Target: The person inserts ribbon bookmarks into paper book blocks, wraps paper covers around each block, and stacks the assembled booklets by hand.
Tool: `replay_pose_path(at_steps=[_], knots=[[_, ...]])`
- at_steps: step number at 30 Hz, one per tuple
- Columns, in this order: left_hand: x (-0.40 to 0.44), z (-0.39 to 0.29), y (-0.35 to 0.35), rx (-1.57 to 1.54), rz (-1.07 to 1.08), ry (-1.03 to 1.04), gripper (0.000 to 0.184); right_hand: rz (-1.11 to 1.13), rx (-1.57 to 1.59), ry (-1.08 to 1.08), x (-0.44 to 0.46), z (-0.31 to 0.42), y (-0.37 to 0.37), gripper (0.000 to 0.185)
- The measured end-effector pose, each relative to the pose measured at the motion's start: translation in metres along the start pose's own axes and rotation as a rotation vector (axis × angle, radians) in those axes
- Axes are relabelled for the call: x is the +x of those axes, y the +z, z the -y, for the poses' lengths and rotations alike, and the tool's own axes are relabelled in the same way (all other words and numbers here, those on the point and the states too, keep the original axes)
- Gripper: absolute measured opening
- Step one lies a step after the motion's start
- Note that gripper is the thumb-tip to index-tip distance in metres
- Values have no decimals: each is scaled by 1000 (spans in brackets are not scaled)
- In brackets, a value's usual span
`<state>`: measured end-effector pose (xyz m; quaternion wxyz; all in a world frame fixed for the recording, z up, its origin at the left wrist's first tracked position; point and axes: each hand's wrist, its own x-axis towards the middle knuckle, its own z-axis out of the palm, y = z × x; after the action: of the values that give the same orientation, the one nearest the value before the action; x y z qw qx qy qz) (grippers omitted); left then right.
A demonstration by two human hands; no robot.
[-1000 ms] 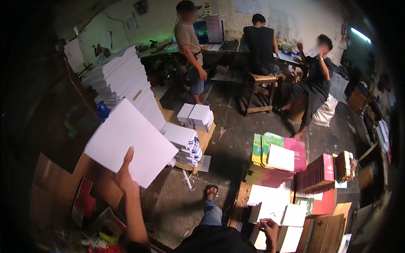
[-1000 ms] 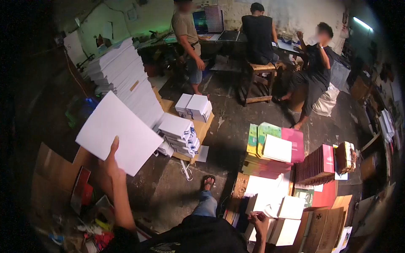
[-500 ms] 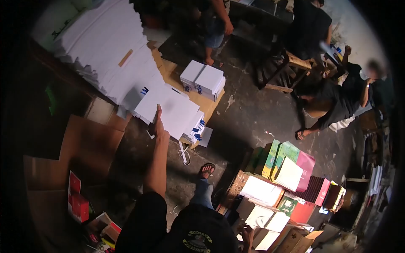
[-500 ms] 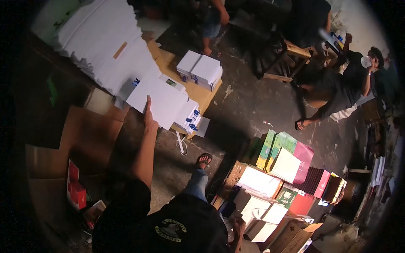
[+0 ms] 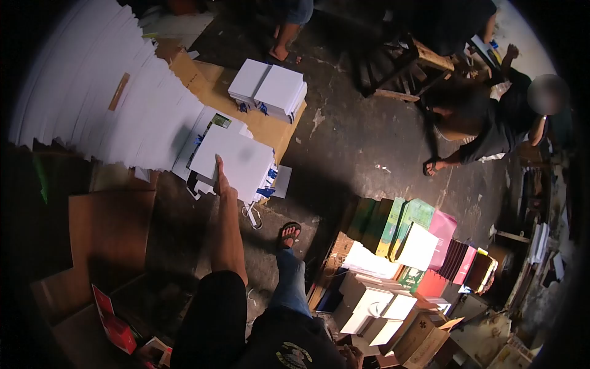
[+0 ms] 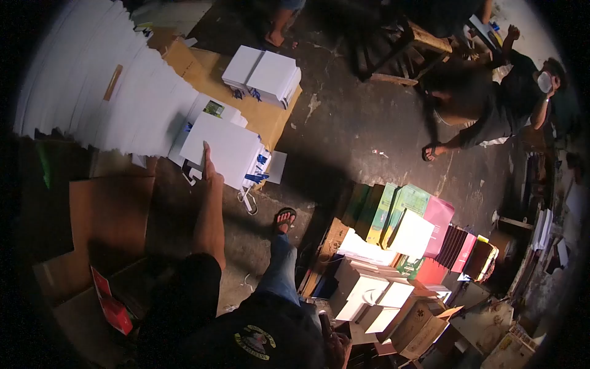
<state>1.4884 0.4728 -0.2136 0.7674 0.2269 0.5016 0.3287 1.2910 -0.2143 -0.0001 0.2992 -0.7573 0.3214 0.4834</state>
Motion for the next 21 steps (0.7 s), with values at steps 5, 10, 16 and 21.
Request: replay_pose_path(at_steps=[5,10,16,21], knots=[[1,9,4,15,-50,96,80,12,-16,35,-3,17,6,38],[-22,-9,24,-37,35,-56,73,19,-16,2,4,39,6,38],[-6,7,-3,-214,281,-64,63,-30,7,-114,54,103,14,37],[0,7,-10,58,-67,92,70,-50,14,-151,60,126,7,36]])
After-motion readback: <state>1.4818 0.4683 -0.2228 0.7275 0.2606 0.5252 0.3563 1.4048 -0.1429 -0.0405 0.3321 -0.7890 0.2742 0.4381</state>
